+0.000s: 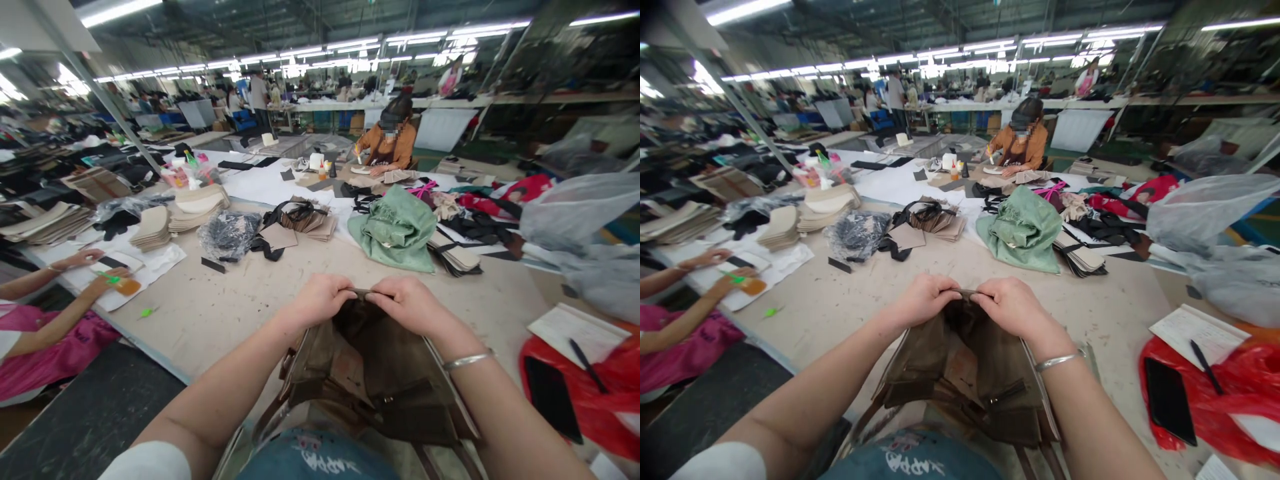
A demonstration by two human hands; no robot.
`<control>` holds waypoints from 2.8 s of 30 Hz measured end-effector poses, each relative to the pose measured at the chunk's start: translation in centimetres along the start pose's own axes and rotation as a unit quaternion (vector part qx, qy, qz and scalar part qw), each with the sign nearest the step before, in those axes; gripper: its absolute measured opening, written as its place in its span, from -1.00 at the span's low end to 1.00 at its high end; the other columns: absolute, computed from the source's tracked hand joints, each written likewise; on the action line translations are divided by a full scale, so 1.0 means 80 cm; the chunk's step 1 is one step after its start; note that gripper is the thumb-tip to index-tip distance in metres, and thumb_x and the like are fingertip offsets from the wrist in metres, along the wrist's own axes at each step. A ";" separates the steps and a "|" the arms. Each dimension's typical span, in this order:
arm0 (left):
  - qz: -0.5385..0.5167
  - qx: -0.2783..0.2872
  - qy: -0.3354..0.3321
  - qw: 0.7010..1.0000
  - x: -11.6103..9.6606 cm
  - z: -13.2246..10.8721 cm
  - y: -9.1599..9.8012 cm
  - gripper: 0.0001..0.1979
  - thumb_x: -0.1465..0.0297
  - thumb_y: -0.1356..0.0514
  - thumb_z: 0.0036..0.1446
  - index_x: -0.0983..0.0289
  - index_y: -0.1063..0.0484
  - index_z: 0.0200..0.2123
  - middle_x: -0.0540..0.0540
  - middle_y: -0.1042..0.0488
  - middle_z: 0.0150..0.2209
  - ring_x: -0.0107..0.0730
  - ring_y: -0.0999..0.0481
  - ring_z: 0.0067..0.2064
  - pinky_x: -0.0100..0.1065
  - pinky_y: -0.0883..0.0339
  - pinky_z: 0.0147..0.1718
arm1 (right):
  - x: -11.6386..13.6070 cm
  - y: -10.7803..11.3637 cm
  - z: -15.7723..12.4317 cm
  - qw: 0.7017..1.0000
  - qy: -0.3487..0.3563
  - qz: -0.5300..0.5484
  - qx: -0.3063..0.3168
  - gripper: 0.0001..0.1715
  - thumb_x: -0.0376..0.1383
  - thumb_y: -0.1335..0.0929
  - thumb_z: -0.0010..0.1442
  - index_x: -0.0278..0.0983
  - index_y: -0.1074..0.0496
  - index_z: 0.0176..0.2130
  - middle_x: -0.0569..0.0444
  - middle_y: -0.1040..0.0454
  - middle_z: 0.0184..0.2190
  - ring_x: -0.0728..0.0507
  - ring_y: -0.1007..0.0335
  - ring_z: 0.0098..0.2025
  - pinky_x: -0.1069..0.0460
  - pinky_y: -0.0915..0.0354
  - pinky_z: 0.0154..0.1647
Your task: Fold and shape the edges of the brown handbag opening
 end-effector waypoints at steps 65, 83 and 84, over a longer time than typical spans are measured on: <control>-0.002 -0.061 0.047 0.997 -0.005 -0.002 -0.010 -0.81 0.28 -0.15 0.03 0.23 -0.52 -0.39 -0.03 -0.52 -0.45 -0.41 -0.42 -0.39 -0.45 -0.19 -0.43 | 0.020 -0.007 -0.018 0.996 -0.019 0.066 -0.058 -0.73 -0.20 -0.26 0.18 -0.25 -0.51 -0.26 0.07 -0.53 -0.34 -0.10 -0.39 -0.33 0.06 -0.21 -0.28; -0.130 -0.008 -0.038 0.991 0.001 -0.009 -0.001 -0.69 0.27 -0.26 -0.05 0.22 -0.49 -0.19 -0.03 -0.55 -0.27 -0.39 -0.48 -0.23 -0.45 -0.28 -0.22 | 0.028 -0.008 -0.007 0.997 -0.052 0.016 -0.058 -0.76 -0.30 -0.26 0.04 -0.27 -0.52 -0.45 0.11 -0.48 -0.56 -0.05 -0.29 -0.49 0.10 -0.11 -0.47; -0.132 -0.016 -0.040 0.990 0.001 -0.008 -0.002 -0.72 0.26 -0.24 -0.02 0.22 -0.50 -0.20 -0.03 -0.55 -0.26 -0.39 -0.48 -0.23 -0.45 -0.28 -0.22 | 0.027 -0.008 -0.007 0.997 -0.050 0.022 -0.057 -0.76 -0.30 -0.27 0.04 -0.27 -0.53 -0.43 0.11 -0.49 -0.54 -0.06 -0.31 -0.47 0.10 -0.13 -0.46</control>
Point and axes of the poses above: each hand's wrist, its own z-axis towards the middle knuckle, its own y-axis out of the back of the hand, x = y × z, the point moved 2 cm from there along z, towards the middle knuckle
